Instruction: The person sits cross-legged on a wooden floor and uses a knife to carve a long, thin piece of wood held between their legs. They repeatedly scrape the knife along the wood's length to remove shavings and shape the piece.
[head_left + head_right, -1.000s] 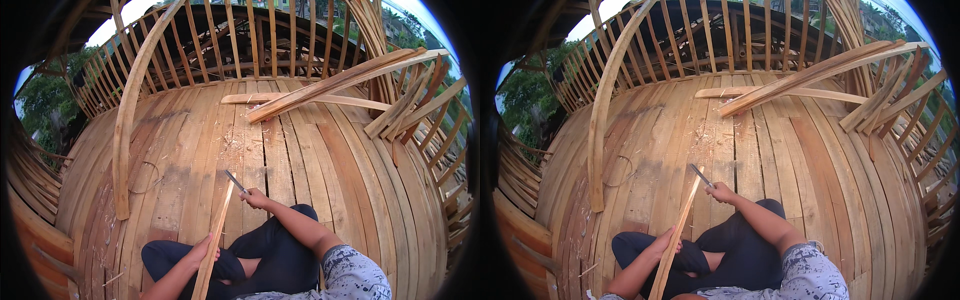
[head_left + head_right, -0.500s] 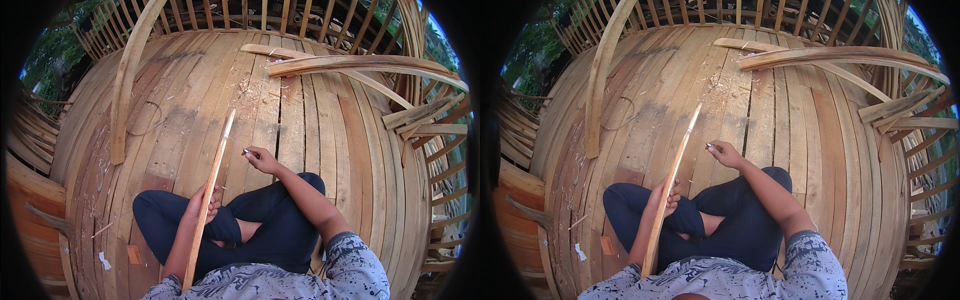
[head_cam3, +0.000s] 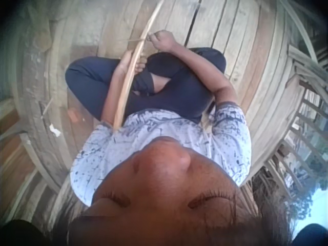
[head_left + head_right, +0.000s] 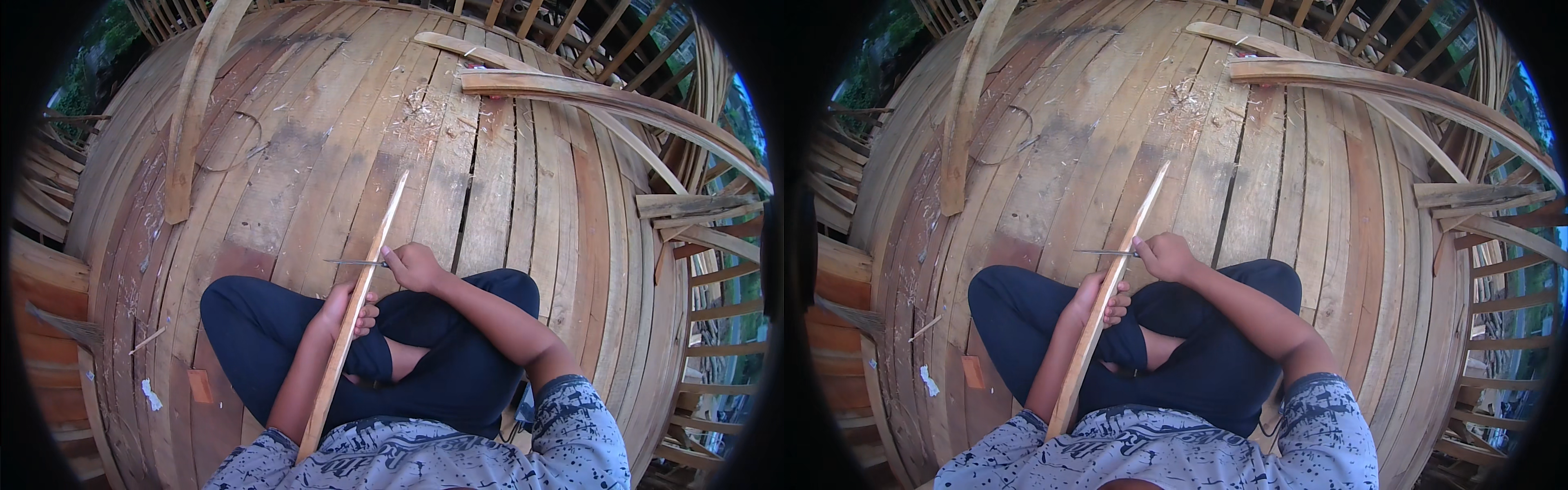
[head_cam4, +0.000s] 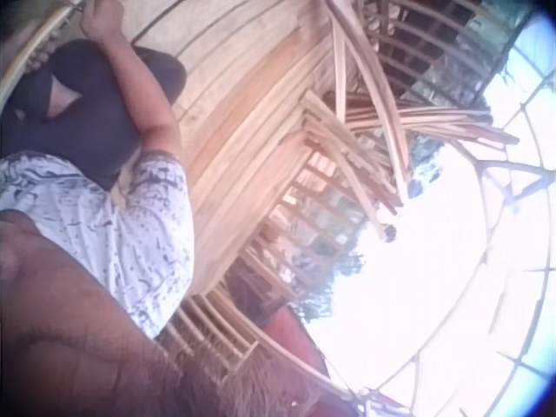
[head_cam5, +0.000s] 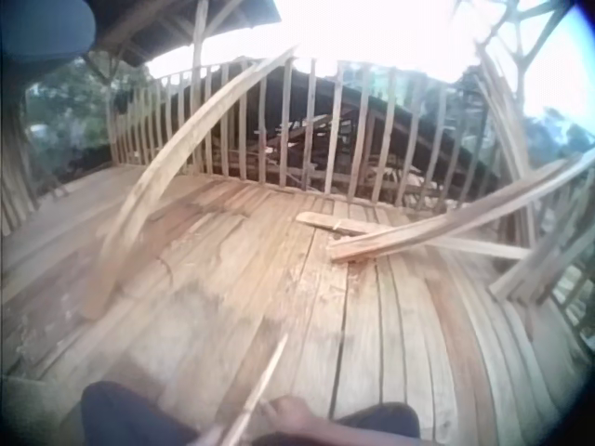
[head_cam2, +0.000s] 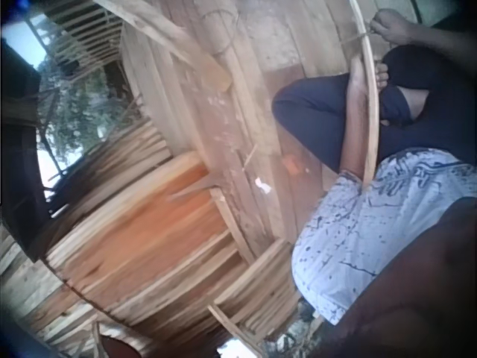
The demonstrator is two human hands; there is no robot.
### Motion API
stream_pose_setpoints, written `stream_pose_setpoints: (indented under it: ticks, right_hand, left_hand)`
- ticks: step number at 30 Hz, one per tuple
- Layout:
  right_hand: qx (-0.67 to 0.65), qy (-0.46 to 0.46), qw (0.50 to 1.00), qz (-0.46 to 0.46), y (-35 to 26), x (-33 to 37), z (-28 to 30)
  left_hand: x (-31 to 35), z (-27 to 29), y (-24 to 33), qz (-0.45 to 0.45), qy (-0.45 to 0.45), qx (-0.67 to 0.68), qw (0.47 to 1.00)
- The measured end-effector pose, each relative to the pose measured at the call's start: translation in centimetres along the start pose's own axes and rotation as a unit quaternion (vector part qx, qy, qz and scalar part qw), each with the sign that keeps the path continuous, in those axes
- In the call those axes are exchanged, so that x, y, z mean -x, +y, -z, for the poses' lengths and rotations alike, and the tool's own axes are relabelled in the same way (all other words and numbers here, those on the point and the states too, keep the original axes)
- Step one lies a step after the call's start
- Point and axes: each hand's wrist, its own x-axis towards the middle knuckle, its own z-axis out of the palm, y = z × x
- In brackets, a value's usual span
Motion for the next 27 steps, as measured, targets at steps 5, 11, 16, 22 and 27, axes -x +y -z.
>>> stream_pose_setpoints:
  ticks: [5, 11, 16, 22, 27]
  right_hand:
    - [0.073, 0.071, 0.994, 0.036, 0.0, -0.9, -1.9]
    - [0.132, 0.125, 0.977, 0.113, 0.8, -2.4, -3.0]
    - [0.141, 0.165, 0.963, 0.156, 2.1, -3.8, -3.3]
    - [0.299, 0.175, 0.907, -0.239, 15.5, -6.4, 6.1]
    - [0.173, 0.144, 0.931, -0.286, 12.1, -6.5, 4.1]
  left_hand:
    - [-0.3, 0.9, -0.6, 0.014, -0.091, 0.092, 0.992]
    - [-0.9, 2.7, -1.7, 0.024, -0.246, 0.226, 0.942]
    - [-1.1, 2.7, -0.9, 0.019, -0.213, 0.23, 0.949]
    - [-1.4, 0.8, -4.0, 0.027, -0.058, 0.037, 0.997]
    - [-1.2, 1.6, -1.9, -0.01, -0.001, 0.011, 1.0]
